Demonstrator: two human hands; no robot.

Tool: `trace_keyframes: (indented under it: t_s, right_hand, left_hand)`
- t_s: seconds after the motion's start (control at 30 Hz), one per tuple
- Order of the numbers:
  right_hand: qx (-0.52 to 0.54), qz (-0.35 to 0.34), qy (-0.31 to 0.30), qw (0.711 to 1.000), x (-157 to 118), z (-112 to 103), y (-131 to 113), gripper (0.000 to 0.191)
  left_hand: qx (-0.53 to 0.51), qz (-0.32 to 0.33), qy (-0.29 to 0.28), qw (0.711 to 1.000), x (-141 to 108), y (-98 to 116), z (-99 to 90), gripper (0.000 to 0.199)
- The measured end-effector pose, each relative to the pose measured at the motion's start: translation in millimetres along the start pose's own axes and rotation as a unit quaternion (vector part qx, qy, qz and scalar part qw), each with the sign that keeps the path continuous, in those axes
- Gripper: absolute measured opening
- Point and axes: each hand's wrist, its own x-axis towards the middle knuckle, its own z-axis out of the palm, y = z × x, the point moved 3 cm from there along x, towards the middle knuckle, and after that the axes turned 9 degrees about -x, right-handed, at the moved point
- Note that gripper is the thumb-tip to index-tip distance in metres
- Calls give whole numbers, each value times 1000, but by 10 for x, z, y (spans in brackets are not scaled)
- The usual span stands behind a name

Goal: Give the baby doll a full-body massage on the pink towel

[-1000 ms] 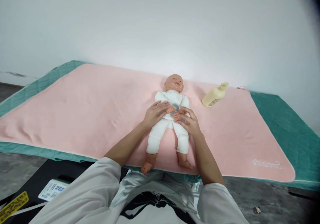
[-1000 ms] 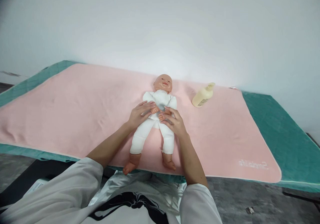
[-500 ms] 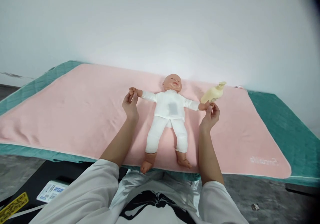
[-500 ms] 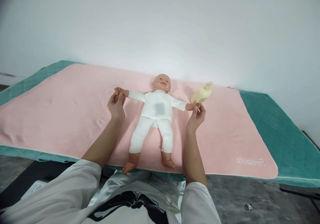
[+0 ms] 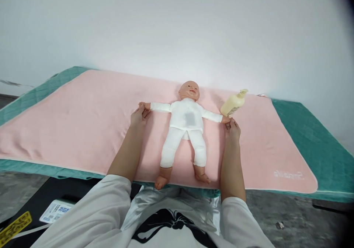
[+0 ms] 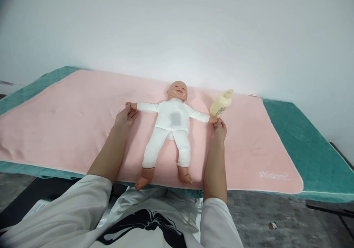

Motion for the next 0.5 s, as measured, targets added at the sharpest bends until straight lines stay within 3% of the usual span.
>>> trace_keyframes:
  t_s: [0.13, 0.27, 0.4, 0.5]
  right_hand:
    - [7, 22, -9, 1000, 14, -25, 7, 21]
    - [22, -3, -7, 1000, -37, -5, -23, 23]
    - [11, -95, -5, 995, -109, 39, -96, 37]
    - [-23, -201, 7, 979, -231, 109, -171, 45]
  left_hand:
    - [4, -26, -9, 1000, 67, 7, -49, 15]
    - [-20, -19, -6, 1000, -10, 24, -42, 11]
    - [-23, 49, -51, 997, -167, 51, 59, 17]
    - [-6, 142, -86, 986, -302, 65, 167, 31]
